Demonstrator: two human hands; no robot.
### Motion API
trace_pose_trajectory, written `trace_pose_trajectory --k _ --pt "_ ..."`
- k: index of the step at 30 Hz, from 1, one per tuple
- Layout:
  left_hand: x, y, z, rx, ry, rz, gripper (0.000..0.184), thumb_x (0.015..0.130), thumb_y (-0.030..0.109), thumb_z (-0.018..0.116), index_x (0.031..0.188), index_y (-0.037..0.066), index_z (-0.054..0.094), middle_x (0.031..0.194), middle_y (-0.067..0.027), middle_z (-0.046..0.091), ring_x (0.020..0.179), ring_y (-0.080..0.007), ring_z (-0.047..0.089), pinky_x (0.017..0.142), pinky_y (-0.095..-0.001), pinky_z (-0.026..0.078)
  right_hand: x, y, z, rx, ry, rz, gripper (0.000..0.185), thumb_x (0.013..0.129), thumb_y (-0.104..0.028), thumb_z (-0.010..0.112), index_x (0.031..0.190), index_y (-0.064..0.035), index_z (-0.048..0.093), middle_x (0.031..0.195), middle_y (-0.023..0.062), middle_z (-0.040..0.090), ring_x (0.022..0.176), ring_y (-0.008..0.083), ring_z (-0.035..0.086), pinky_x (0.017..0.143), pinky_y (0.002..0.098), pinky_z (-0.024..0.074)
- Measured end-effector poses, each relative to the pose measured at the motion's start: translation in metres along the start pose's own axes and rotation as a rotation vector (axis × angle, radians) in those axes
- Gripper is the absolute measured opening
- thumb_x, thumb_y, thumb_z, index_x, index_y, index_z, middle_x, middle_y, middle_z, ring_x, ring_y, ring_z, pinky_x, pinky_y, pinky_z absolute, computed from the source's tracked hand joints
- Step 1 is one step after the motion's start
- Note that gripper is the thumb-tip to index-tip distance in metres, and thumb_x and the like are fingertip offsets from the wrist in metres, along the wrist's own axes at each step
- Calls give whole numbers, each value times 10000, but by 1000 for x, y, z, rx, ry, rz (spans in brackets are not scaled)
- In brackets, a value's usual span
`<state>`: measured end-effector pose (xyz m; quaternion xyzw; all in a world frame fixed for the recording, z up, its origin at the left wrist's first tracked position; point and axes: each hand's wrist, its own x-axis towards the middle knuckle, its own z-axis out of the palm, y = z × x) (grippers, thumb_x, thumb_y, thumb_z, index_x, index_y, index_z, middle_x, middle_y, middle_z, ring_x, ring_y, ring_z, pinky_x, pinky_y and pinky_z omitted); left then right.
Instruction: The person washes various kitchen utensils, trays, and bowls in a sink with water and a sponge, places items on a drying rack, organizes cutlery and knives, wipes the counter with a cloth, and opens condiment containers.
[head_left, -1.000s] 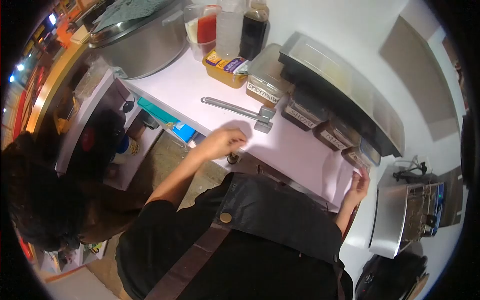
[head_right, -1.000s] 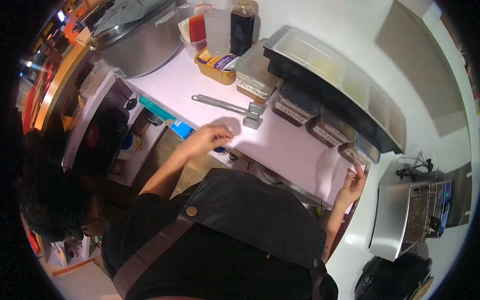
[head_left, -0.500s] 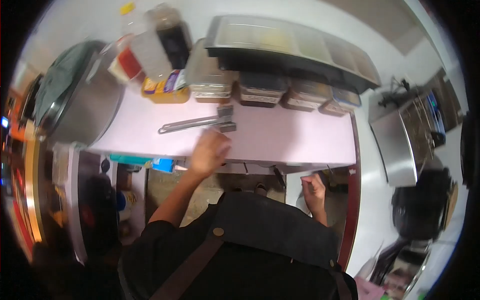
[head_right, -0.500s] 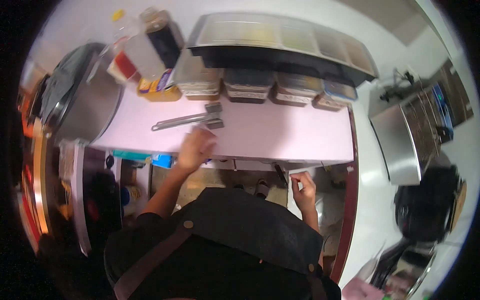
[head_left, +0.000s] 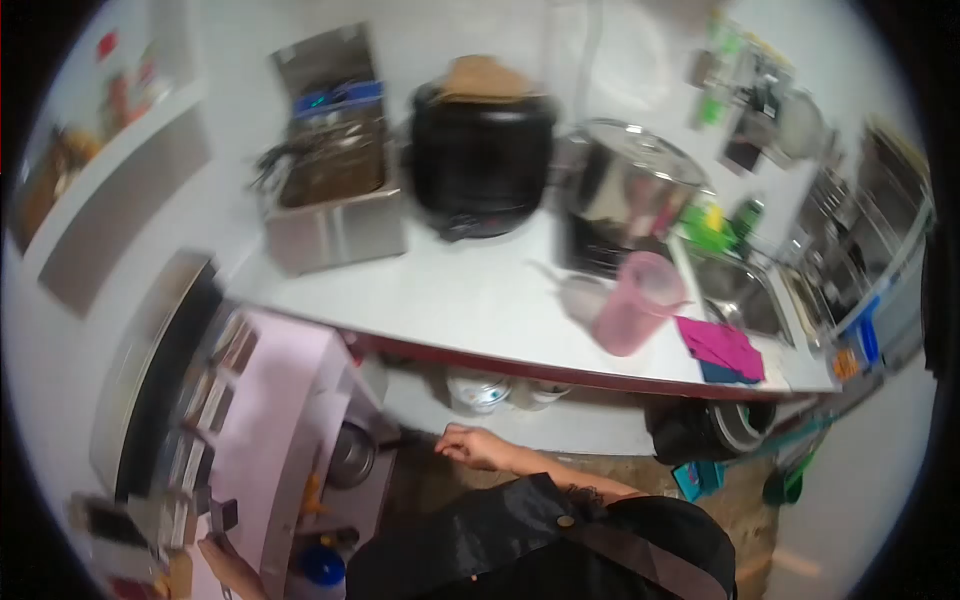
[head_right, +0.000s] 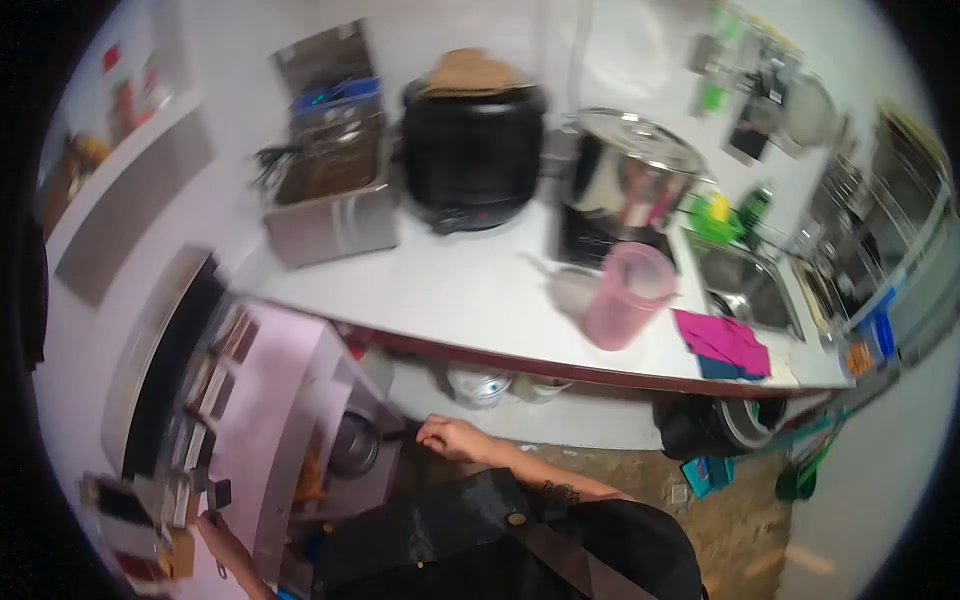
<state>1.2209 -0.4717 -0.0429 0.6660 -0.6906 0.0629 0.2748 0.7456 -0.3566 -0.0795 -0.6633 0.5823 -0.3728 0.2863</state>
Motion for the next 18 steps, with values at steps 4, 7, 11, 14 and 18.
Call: trace_pose_trajectory --k 4,7,11,14,18 --pt "-12 147 12 -381 -12 297 258 877 174 374 944 -57 469 896 -203 489 862 -349 482 788 -413 376 -91 10 -52 101 161 102 120 793 -96 535 894 -43 574 862 83 544 764 208 569 646 317 460" --pt "-33 253 55 -462 32 987 200 835 123 397 864 -48 496 862 -224 496 828 -385 473 776 -496 371 -172 23 -96 290 340 224 174 826 -134 524 961 -28 558 852 59 543 777 154 563 629 295 457" --pt "-116 497 -34 -556 16 1492 140 697 104 492 819 104 561 760 -25 530 739 -198 501 793 -393 355 -272 -18 -179 1139 318 116 632 830 -500 422 1275 -69 294 1108 97 447 872 199 539 695 372 512" --pt "-184 605 -63 -704 149 1776 178 676 152 547 850 129 577 787 20 537 794 -120 519 894 -416 300 -337 -44 -225 1304 436 -38 715 765 -516 504 1288 -94 260 1133 94 421 927 226 523 679 434 526" --pt "-251 712 -80 -955 287 1884 168 685 146 557 850 163 581 791 45 541 930 -122 527 977 -484 216 -407 -58 -274 1128 842 131 543 788 -185 606 1240 -93 319 1094 70 470 936 202 532 648 422 545"
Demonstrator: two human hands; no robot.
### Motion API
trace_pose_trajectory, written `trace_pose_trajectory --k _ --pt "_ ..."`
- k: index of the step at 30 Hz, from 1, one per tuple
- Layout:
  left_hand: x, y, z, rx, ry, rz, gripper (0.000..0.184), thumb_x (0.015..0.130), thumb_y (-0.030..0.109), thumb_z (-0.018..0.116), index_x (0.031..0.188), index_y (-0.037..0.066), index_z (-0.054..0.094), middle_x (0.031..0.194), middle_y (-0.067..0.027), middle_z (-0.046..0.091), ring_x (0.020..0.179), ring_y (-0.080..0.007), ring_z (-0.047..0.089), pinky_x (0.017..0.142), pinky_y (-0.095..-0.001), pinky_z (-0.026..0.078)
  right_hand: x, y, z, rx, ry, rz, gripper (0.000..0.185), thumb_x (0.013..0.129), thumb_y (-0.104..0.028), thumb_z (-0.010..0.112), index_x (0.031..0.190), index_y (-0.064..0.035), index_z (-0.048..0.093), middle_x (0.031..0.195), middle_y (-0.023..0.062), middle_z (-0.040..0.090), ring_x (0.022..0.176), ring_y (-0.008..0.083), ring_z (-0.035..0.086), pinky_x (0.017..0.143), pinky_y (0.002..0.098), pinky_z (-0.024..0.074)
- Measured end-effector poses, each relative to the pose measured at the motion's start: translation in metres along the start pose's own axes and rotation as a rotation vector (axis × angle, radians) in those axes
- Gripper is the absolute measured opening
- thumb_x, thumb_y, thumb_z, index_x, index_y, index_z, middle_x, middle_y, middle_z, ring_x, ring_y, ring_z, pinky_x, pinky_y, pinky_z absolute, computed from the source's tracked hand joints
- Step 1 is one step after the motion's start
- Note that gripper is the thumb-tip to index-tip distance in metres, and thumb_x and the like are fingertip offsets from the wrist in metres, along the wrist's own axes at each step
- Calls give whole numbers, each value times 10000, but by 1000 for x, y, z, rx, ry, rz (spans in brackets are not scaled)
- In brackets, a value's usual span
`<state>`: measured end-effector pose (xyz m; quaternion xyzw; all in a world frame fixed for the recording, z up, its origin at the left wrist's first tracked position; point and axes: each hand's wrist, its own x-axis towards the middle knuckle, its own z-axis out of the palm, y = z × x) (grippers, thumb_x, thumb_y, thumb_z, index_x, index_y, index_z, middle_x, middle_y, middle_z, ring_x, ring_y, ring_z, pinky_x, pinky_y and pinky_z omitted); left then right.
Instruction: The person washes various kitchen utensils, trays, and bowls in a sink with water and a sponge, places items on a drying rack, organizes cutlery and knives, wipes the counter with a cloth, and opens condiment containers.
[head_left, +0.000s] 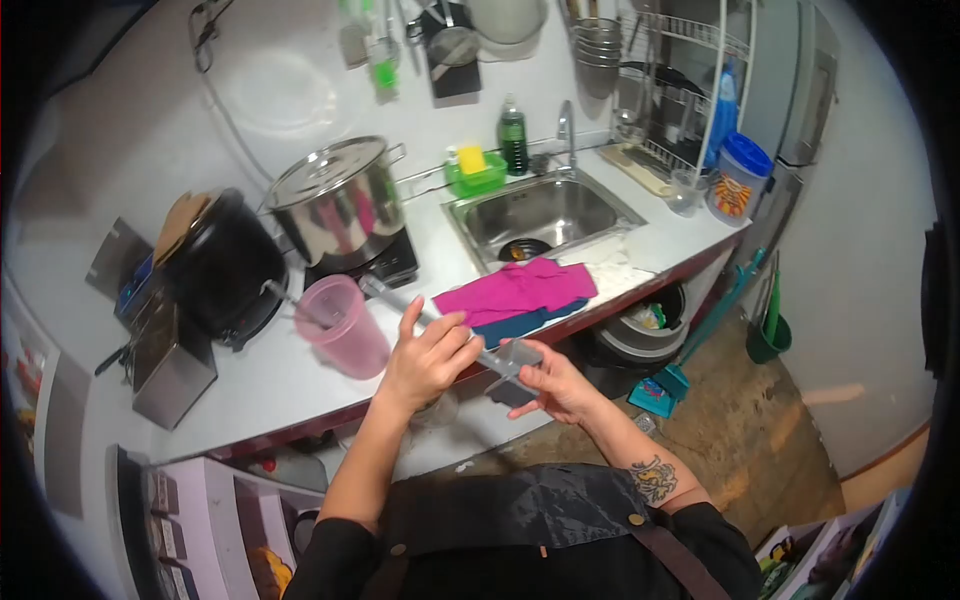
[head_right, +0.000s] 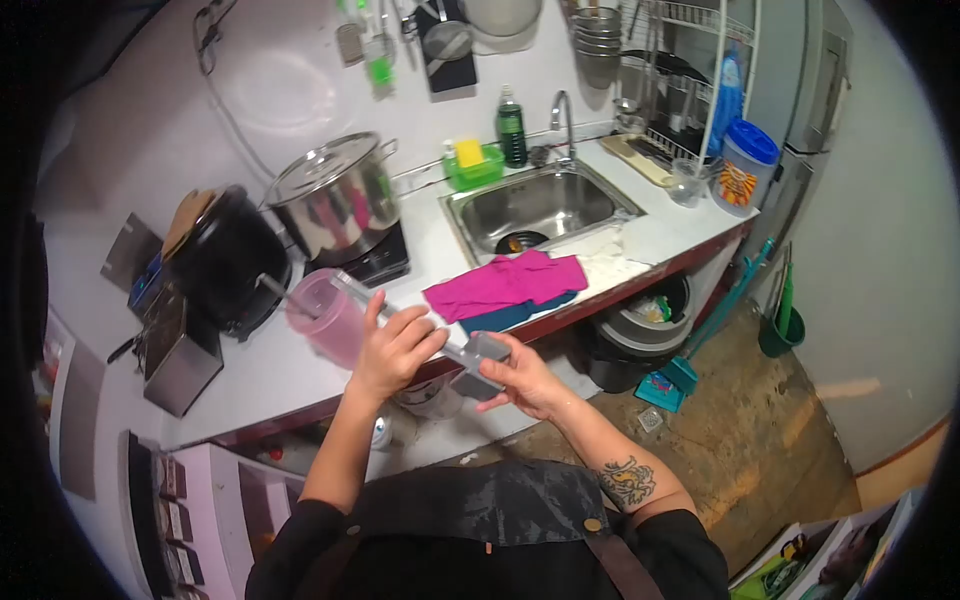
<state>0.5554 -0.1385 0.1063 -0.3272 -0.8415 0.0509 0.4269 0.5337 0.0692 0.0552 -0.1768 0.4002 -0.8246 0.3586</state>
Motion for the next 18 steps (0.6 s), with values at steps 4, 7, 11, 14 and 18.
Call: trace_pose_trajectory --k 4,7,11,14,18 --pt "78 15 57 -50 165 -96 335 702 124 565 1020 226 594 1089 -1 460 1152 -213 347 1000 -544 110 0 -43 -40 128 138 -266 384 803 -108 574 1138 -32 404 994 88 530 854 204 579 632 422 549" --pt "115 25 112 -300 334 -310 471 770 156 557 1224 175 431 1274 -141 257 1180 -314 262 997 -515 130 16 -73 -63 140 237 -478 356 802 -85 567 1121 -37 415 985 91 532 841 205 579 630 427 546" --pt "156 35 176 -1734 55 -585 511 878 228 463 1284 0 254 1191 -125 385 1093 -197 372 946 -282 270 62 -105 -100 -30 422 -824 424 779 -45 594 1151 -47 390 986 73 530 874 155 536 739 268 473" --pt "190 13 221 -1604 157 -716 351 889 150 416 1211 30 343 1085 -87 445 956 -128 466 799 -263 411 92 -145 -120 -436 514 -868 497 768 -7 560 1216 -48 350 1085 99 462 947 164 486 825 265 403" --pt "234 -40 250 -1755 278 -889 201 875 128 414 1066 73 387 961 -38 386 895 -148 459 668 -354 518 119 -197 -146 -1347 670 -896 673 643 -70 617 1255 -90 337 1180 149 318 1101 255 349 935 365 297"
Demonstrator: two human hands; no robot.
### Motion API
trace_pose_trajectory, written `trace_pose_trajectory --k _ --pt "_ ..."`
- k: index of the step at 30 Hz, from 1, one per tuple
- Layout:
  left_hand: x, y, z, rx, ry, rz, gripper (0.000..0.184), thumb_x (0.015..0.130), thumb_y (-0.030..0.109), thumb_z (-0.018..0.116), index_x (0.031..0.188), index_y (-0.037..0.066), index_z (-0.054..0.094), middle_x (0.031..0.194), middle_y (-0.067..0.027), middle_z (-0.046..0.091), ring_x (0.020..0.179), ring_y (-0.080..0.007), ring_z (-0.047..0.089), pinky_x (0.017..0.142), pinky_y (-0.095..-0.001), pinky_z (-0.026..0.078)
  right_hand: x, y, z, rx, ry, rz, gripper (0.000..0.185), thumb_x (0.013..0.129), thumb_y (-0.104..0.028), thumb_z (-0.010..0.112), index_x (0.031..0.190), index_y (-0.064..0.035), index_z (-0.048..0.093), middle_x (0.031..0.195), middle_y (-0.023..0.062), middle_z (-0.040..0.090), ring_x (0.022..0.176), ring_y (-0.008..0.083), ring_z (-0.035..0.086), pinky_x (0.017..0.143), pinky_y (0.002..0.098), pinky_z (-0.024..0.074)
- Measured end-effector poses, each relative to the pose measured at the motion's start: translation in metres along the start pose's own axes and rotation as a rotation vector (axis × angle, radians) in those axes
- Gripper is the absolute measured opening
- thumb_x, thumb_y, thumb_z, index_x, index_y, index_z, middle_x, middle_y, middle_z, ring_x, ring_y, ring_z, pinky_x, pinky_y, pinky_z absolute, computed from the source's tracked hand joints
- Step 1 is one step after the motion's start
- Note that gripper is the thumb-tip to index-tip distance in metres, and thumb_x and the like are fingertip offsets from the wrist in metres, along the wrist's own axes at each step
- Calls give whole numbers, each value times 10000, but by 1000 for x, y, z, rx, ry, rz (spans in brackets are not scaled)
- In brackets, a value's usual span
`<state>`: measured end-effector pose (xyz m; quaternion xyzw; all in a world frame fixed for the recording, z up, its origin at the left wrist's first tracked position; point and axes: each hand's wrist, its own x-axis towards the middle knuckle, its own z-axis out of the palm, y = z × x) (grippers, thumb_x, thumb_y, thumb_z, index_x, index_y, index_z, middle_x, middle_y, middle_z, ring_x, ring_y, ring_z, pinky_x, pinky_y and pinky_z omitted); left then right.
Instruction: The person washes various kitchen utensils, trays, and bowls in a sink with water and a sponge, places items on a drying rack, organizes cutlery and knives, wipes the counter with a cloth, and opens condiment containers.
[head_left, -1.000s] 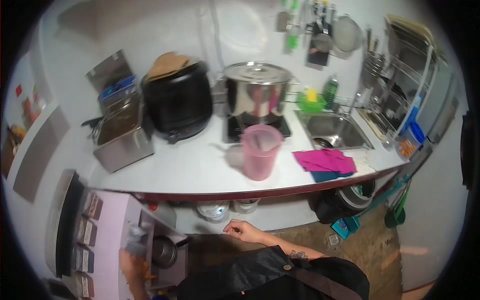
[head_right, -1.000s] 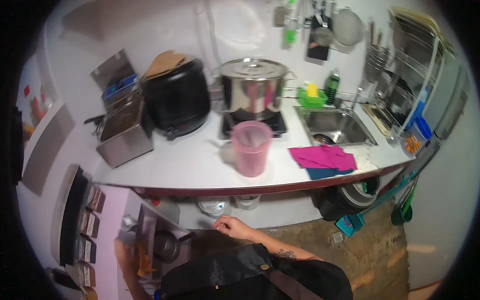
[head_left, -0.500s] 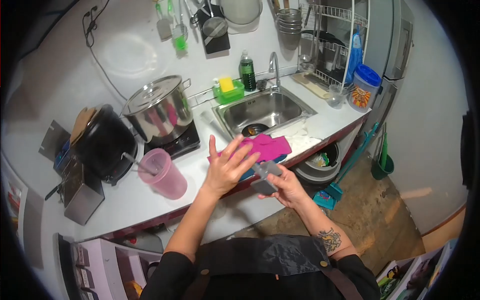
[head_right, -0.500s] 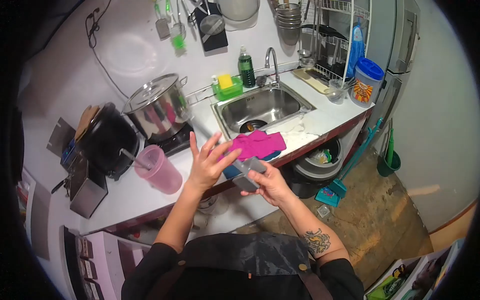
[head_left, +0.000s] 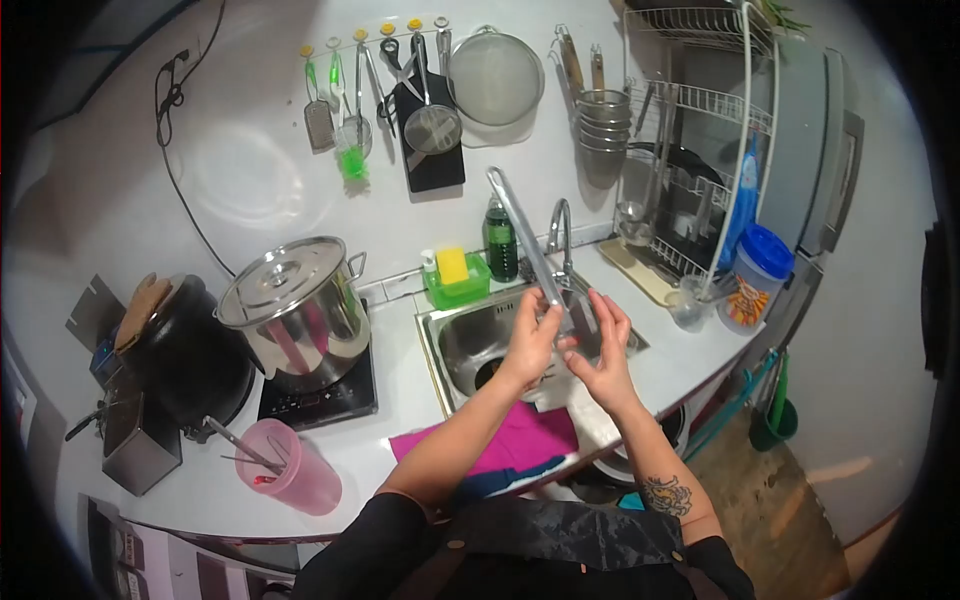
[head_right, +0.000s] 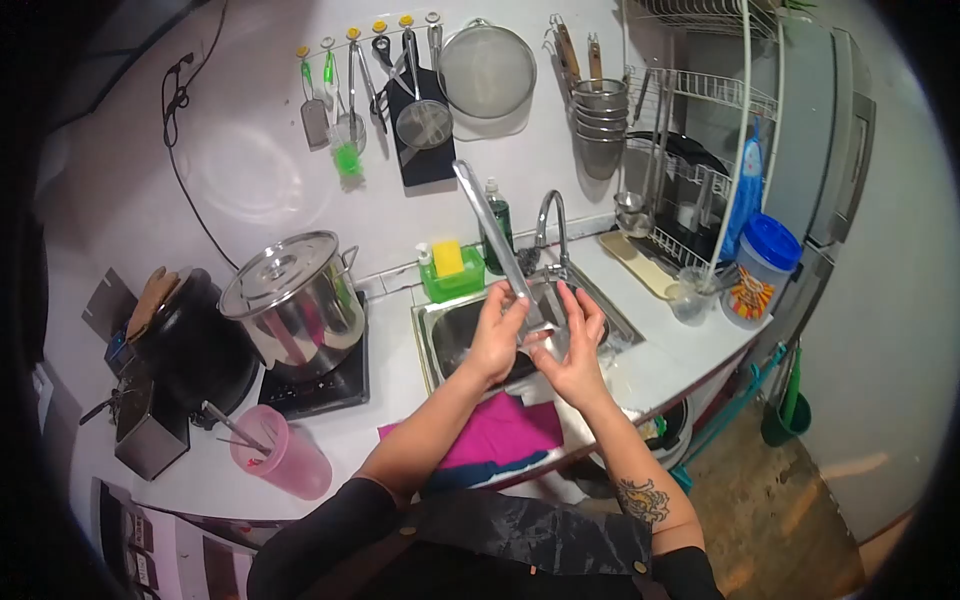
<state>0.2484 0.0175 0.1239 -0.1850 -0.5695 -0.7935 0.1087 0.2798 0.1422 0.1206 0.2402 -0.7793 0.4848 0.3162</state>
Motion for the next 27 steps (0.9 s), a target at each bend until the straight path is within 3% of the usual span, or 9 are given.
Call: trace_pose_trajectory --k 3,5,8,9,13,18,22,27 --pt "48 42 -17 -1 179 -29 226 851 134 447 1058 134 356 951 -35 380 868 -164 453 634 -346 519 11 18 8 108 -2 -98 665 645 -119 639 1247 -106 357 1162 123 340 1052 269 390 899 385 332" --pt "91 71 -50 137 225 94 253 825 123 463 1057 136 365 870 -16 422 795 -159 485 600 -334 504 9 38 18 339 -269 105 605 668 -84 631 1223 -95 392 1120 101 361 987 223 438 836 330 387" --pt "158 134 -104 402 391 209 318 803 148 517 1107 113 429 794 -7 470 703 -114 464 586 -313 483 0 74 41 497 -397 256 523 691 -34 616 1181 -81 439 1059 76 388 917 166 472 753 265 424" --pt "178 159 -123 495 445 170 336 801 154 527 1117 114 421 777 -10 468 671 -117 468 545 -299 476 -3 89 50 517 -422 253 459 711 18 587 1146 -69 470 985 56 413 849 118 489 705 210 425" --pt "231 227 -167 528 626 305 332 778 96 546 1093 78 444 717 -42 497 517 -123 450 384 -247 413 -6 114 62 668 -603 310 413 725 29 576 1120 -52 488 962 53 438 738 90 511 670 199 429" --pt "271 276 -222 485 788 342 311 751 38 537 1051 79 466 789 -85 528 544 -148 474 390 -232 406 3 135 58 699 -673 361 372 738 26 570 1098 -40 501 965 63 481 687 48 501 663 186 417" --pt "286 288 -254 420 919 356 241 755 54 557 991 83 519 807 -60 518 571 -146 465 409 -236 412 1 152 60 672 -644 416 356 747 -1 575 1093 -44 507 956 57 494 662 39 471 654 184 404" --pt "295 282 -278 447 885 347 242 768 100 567 1005 79 523 811 -38 511 585 -138 465 435 -234 430 -4 158 63 716 -626 465 338 752 7 571 1082 -46 515 947 48 493 669 41 475 644 181 401"
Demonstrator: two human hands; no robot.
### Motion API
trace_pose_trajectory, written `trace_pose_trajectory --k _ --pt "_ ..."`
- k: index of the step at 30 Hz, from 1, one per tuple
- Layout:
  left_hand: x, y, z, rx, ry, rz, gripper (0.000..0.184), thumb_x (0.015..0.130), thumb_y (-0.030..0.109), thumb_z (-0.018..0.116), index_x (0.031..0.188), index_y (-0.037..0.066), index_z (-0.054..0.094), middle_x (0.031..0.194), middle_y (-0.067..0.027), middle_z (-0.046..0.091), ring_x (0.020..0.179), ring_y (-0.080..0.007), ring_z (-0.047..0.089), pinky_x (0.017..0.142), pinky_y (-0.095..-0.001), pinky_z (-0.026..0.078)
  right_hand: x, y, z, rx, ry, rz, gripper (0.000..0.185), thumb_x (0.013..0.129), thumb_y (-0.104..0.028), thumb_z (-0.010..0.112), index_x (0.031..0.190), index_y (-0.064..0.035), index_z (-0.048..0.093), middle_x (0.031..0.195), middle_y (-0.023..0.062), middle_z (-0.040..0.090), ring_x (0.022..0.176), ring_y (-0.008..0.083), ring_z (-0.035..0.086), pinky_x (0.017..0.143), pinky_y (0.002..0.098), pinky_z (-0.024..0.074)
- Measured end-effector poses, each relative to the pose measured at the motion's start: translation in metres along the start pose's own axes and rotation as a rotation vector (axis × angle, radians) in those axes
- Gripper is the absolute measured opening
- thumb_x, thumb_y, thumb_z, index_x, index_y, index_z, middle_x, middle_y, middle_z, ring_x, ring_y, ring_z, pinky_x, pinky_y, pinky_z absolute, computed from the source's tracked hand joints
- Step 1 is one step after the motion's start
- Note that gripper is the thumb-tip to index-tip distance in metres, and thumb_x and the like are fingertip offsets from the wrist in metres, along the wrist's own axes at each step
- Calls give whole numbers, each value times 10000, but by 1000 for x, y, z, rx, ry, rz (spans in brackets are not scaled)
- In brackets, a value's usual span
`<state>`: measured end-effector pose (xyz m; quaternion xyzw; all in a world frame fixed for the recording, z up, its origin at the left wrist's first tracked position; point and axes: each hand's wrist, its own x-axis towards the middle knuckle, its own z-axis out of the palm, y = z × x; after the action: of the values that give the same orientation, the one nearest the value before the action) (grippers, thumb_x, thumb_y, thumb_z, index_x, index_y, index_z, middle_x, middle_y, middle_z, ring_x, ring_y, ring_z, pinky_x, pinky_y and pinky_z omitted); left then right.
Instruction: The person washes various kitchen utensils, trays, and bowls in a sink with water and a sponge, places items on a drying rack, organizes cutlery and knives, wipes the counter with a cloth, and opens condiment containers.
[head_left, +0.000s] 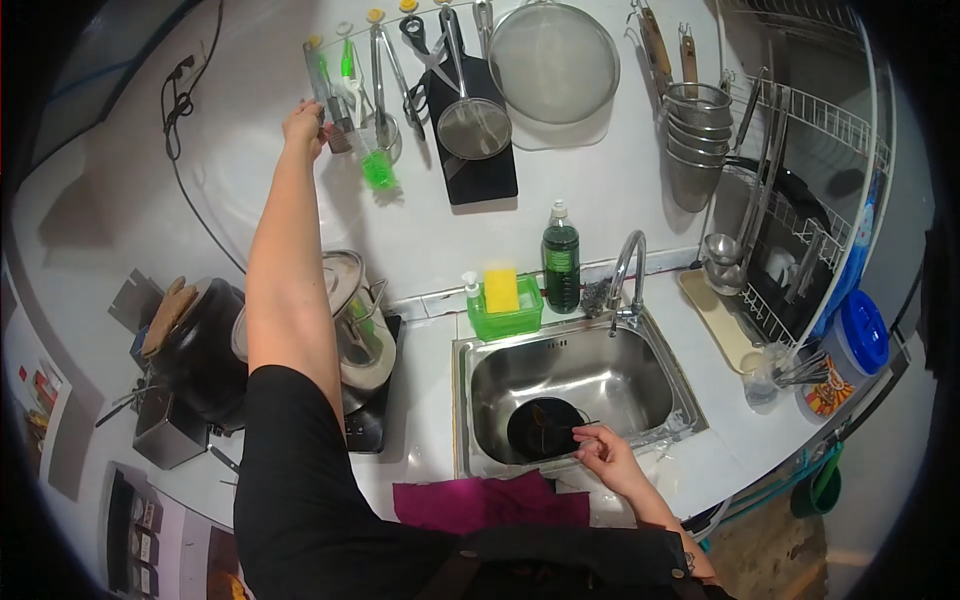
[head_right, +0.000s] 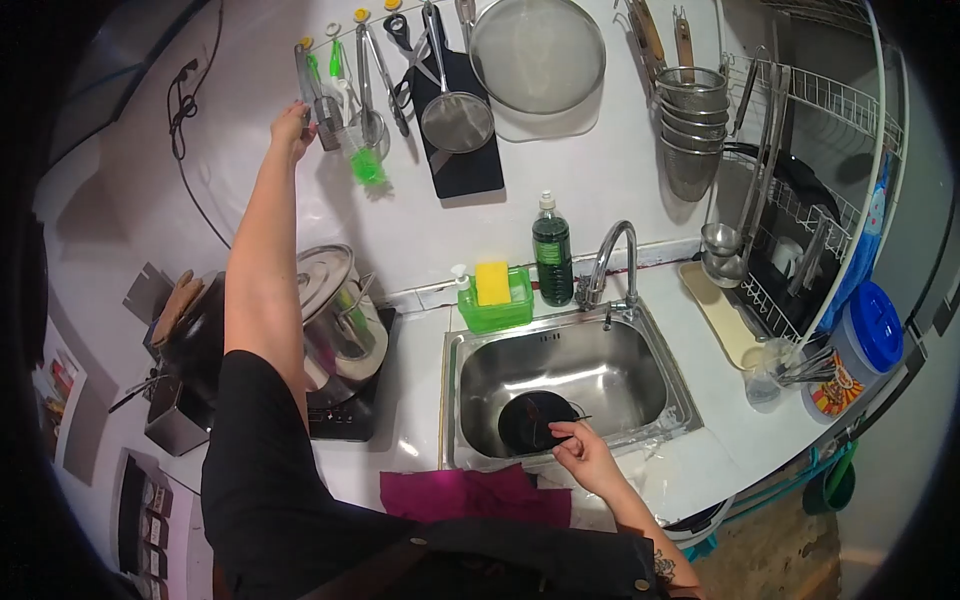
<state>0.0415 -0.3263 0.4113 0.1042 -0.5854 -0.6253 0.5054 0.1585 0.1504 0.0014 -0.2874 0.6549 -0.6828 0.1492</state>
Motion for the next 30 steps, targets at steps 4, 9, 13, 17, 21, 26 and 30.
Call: trace_pose_trajectory --k 4,9,13,17,21,26,30 --pt "0 -14 -3 22 -99 -2 235 778 100 554 1011 87 528 819 -32 502 602 -133 466 434 -221 426 -3 -6 1 -37 19 19 321 756 17 566 1068 -45 524 930 38 488 674 43 483 634 179 398" --pt "2 -22 -5 14 -123 -24 255 786 88 537 1040 81 524 840 -41 498 602 -132 470 403 -205 419 -8 -6 0 -29 55 36 304 757 14 569 1053 -48 533 923 35 484 682 45 489 632 175 397" --pt "-7 -14 -5 -79 -114 35 264 792 82 523 1056 71 518 863 -57 498 572 -139 470 396 -204 416 -15 -3 -3 -61 78 11 279 761 10 569 1032 -50 547 888 15 467 652 39 465 613 172 386" --pt "-3 -15 -10 -47 -104 2 251 795 94 523 1044 63 516 896 -62 494 540 -146 469 393 -204 420 -20 0 -6 -48 89 46 269 762 4 570 1025 -52 554 858 3 450 615 41 435 589 172 371" --pt "1 -26 -11 -48 -107 -33 223 805 129 529 1022 78 523 897 -64 494 557 -159 482 391 -217 412 -23 4 -9 -93 106 48 268 759 -12 579 1024 -49 555 769 -14 429 592 44 402 599 191 369" --pt "51 -65 -32 146 -190 -72 234 855 268 465 1035 120 484 939 -60 487 811 -217 516 592 -349 472 -28 16 -13 -133 147 44 248 764 -49 583 1011 -58 564 666 -21 365 571 65 363 597 218 362" --pt "40 -56 -36 431 -180 -143 377 851 212 445 1222 187 388 1036 -38 467 957 -205 473 819 -480 402 -34 6 -16 -128 142 158 237 792 -5 520 1029 -14 529 708 -24 501 668 32 471 697 198 409"
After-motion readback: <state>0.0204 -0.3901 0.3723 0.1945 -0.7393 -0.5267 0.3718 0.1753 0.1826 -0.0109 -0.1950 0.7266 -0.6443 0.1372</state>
